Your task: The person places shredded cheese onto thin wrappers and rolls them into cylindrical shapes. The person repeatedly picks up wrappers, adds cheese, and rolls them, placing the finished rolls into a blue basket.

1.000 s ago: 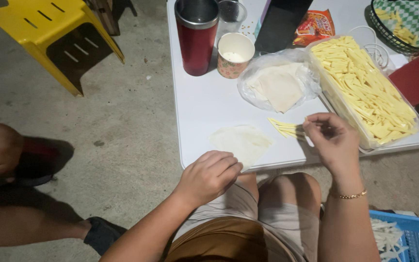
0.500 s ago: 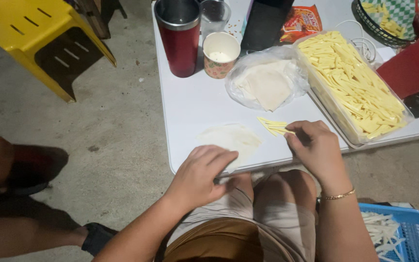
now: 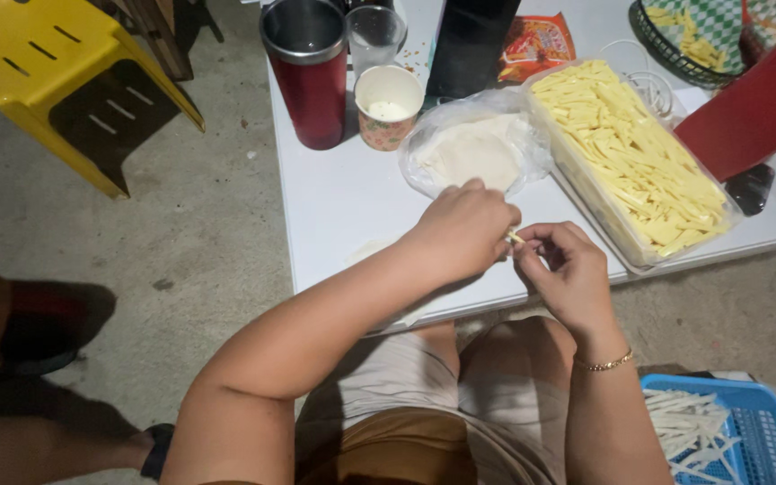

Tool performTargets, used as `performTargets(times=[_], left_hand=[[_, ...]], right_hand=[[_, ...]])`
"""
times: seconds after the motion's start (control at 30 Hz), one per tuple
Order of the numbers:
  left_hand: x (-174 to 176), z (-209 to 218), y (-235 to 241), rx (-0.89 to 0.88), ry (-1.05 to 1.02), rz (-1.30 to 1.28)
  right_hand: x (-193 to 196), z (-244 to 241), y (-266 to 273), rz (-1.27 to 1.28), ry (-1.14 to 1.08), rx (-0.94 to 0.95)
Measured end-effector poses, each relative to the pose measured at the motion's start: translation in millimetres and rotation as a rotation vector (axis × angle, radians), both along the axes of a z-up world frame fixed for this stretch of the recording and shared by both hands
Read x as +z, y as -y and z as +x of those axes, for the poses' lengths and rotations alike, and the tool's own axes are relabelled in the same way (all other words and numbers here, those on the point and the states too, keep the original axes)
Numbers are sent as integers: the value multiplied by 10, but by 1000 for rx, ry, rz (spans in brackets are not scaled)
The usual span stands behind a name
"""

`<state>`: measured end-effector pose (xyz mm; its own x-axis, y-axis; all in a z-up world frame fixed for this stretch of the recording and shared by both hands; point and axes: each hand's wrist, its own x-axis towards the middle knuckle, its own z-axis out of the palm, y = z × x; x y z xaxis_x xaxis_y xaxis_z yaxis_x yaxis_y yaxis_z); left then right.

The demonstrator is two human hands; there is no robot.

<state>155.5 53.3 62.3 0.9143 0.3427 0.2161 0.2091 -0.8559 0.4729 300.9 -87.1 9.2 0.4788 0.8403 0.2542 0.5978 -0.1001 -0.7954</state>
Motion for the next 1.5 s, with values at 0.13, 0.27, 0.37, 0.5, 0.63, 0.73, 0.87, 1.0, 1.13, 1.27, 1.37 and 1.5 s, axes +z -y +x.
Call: performTargets(times=[0.13, 0.27, 0.37, 0.5, 0.63, 0.73, 0.87, 1.0, 1.13, 1.27, 1.37, 1.5], left_hand=[[-190, 96, -49, 15, 93, -188], [-344, 116, -133, -14, 171, -237], [-387, 120, -180, -29, 214, -148], [-429, 120, -157, 20, 180, -75], [-362, 71, -140, 66, 148, -35], [-248, 6, -136, 88, 191, -77], [-23, -168, -164, 84, 380, -40], [63, -738, 61, 33, 485, 30], [-67, -1317, 352, -3, 336, 25], [-349, -1572, 472, 59, 295, 182], [-559, -1625, 466, 97, 341, 288], [-723, -1605, 503, 183, 383, 248]], right_hand=[[-133, 89, 3, 34, -153, -48], [-292, 166, 1, 101, -185, -63], [-357, 222, 0, 238, -274, -79], [-307, 318, 26, 405, -296, -140], [-137, 309, 49, 171, 108, -141], [-66, 276, -37, -6, 288, -102], [-36, 258, -130, 27, 443, -27], [-44, 298, -155, -10, 470, -12], [-74, 316, -168, -43, 366, -43], [-14, 265, -159, -38, 222, -68], [86, 92, -172, 31, 42, -27], [120, -474, -235, 101, -25, 268]])
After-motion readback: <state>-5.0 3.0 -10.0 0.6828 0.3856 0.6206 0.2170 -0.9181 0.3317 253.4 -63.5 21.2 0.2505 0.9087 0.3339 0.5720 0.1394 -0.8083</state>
